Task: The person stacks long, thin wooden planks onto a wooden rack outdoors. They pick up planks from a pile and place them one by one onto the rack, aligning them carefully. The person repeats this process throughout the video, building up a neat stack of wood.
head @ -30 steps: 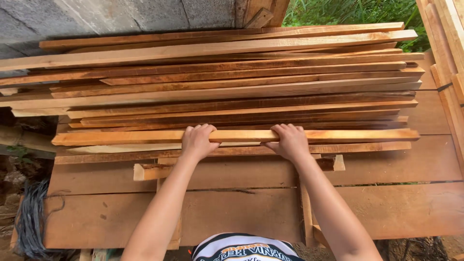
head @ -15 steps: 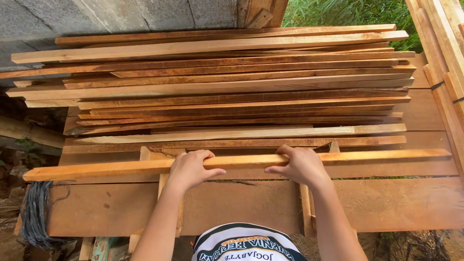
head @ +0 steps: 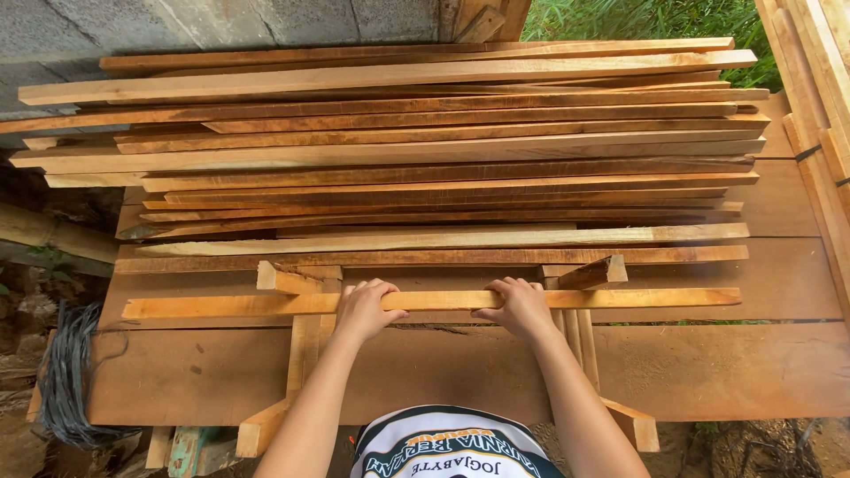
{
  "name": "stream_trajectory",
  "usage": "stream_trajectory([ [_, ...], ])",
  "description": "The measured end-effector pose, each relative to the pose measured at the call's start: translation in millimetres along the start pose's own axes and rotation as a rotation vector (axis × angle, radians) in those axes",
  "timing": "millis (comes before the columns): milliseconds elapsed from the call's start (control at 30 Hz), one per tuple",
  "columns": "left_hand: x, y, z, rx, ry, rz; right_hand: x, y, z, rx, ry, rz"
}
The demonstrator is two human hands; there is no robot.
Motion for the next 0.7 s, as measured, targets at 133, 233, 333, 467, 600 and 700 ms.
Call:
stream_trajectory([
  [133,5.7,-40.5,-21.1,0.003,-0.004,0.043,12.0,-36.5,11.8,-0.012,0.012,0.011],
  [233,11.2,-58.8,-32.1,0.024,-0.013,0.045,16.6,-47.1,10.4,-0.027,0.017,-0.007],
  [333,14.6,-71.2,-35.7,0.020,0.010,-0.038,19.7,-60.9,14.2,-0.083,0.058,0.042],
  [467,22.0,-86.2,-43.0,0.074,0.024,-0.105,31.5,-83.6,26.0,-0.125,0.065,0.035],
  [600,21.1,-96.5,-51.3,0.105,0.036,-0.148,33.7,-93.3,29.6,-0.109,0.057,0.024],
  [700,19.5,-98.9,-50.9,0.083,0.035,-0.111,30.5,-89.7,25.8,-0.112,0.068,0.027],
])
Point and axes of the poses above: each hand's wrist, its own x-axis towards the middle knuckle, its own y-axis out of the back of the hand, z = x × y, the point moved 5 cm from there along x, towards the middle knuckle, and after that the axes turned 6 degrees about z, right-handed, at the moved point
